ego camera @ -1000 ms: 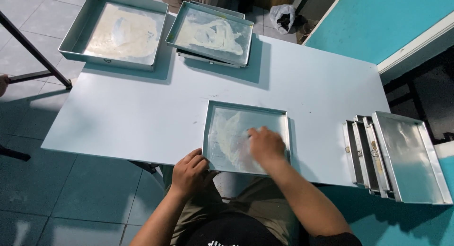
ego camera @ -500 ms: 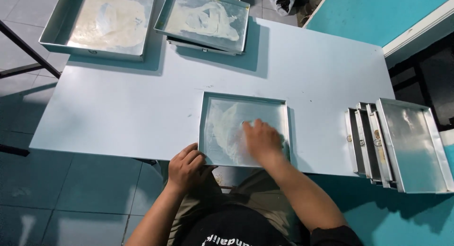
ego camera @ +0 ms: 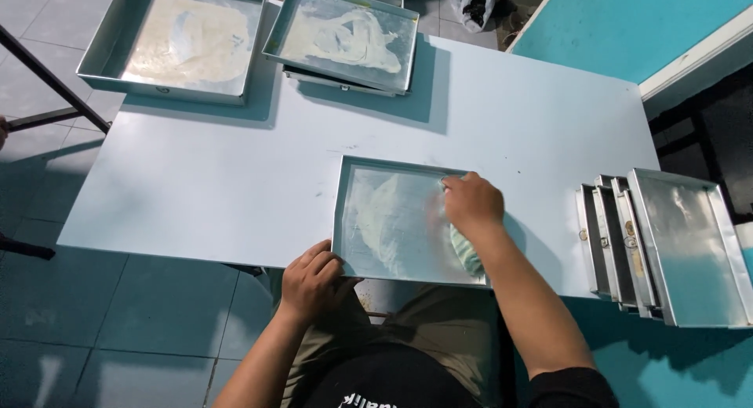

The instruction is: Cleaning metal baking pans by thoroughly wiping them with a cloth to remove residue.

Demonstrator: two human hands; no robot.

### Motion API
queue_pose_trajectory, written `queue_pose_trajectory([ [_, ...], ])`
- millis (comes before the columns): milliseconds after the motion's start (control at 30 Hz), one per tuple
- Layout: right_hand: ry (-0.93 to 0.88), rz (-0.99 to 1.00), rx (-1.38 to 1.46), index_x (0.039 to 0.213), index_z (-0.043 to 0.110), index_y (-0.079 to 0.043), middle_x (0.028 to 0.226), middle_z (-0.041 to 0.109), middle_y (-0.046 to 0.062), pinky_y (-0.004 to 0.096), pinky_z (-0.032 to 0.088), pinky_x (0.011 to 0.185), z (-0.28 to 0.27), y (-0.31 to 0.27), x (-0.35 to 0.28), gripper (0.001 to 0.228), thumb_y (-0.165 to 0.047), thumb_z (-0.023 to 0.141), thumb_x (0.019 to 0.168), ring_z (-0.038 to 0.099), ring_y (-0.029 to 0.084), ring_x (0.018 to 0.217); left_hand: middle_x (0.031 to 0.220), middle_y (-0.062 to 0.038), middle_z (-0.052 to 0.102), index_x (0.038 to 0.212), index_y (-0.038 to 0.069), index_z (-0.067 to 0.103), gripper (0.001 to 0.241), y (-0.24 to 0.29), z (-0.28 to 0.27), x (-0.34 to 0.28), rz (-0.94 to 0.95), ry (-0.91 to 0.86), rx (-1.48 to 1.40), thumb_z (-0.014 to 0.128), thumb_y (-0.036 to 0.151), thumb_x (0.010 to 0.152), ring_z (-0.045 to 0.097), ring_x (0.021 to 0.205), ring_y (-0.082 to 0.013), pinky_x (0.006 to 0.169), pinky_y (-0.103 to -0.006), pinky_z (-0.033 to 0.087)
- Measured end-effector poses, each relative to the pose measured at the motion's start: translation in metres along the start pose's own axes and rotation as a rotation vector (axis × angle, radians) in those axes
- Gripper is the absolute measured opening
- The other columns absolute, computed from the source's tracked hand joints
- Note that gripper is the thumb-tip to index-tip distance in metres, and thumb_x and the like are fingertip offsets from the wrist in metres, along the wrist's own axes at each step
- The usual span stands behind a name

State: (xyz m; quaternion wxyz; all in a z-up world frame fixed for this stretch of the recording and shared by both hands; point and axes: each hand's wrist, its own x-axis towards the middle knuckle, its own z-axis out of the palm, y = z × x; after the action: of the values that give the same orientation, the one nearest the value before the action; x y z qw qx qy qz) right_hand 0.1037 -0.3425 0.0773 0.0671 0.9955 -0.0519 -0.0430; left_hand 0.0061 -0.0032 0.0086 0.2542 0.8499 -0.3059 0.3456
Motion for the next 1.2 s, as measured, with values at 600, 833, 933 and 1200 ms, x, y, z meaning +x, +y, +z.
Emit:
queue_pose_trajectory([
  [600,0.096,-0.071,0.127,0.122,0.069,-0.026,0.098,0.071,0.008,0.046,0.060,0.074,0.002,0.013,-0.010,0.033,-0.038,0.058,0.093,0.076,0.032,0.092,0.076,-0.001,0.070,0.076,0.020,0.066,0.024,0.005,-0.006,0.006,-0.012,-0.015,-0.023,0.080,0.037,0.082,0.075,0.095,-0.0307,0.068,-0.0355,0.059],
  [833,0.406,-0.366,-0.020,0.094,0.071,-0.026,0.079,0.065,0.003,0.039,0.059,0.064,0.020,-0.053,-0.025,0.014,-0.020,0.063,0.084,0.073,0.027,0.074,0.080,0.002,0.071,0.079,0.021,0.065,0.020,0.002,0.001,-0.003,-0.054,-0.068,-0.025,0.077,0.036,0.085,0.074,0.101,-0.0323,0.068,-0.0346,0.059],
  [933,0.424,-0.530,0.049,0.093,0.073,-0.025,0.077,0.064,0.005,0.040,0.059,0.062,0.015,-0.082,-0.045,0.017,-0.018,0.073,0.078,0.071,0.028,0.072,0.080,0.001,0.071,0.078,0.021,0.065,0.024,0.002,0.000,-0.003,-0.035,-0.098,-0.009,0.082,0.039,0.079,0.074,0.102,-0.0322,0.066,-0.0358,0.059],
  [1200,0.204,-0.264,0.107,0.103,0.074,-0.027,0.091,0.066,0.008,0.046,0.061,0.075,-0.008,-0.058,-0.003,0.017,-0.023,0.062,0.092,0.073,0.031,0.087,0.079,0.001,0.070,0.078,0.022,0.064,0.024,0.000,0.001,-0.004,-0.029,-0.058,0.005,0.075,0.042,0.086,0.074,0.100,-0.0306,0.065,-0.0337,0.058],
])
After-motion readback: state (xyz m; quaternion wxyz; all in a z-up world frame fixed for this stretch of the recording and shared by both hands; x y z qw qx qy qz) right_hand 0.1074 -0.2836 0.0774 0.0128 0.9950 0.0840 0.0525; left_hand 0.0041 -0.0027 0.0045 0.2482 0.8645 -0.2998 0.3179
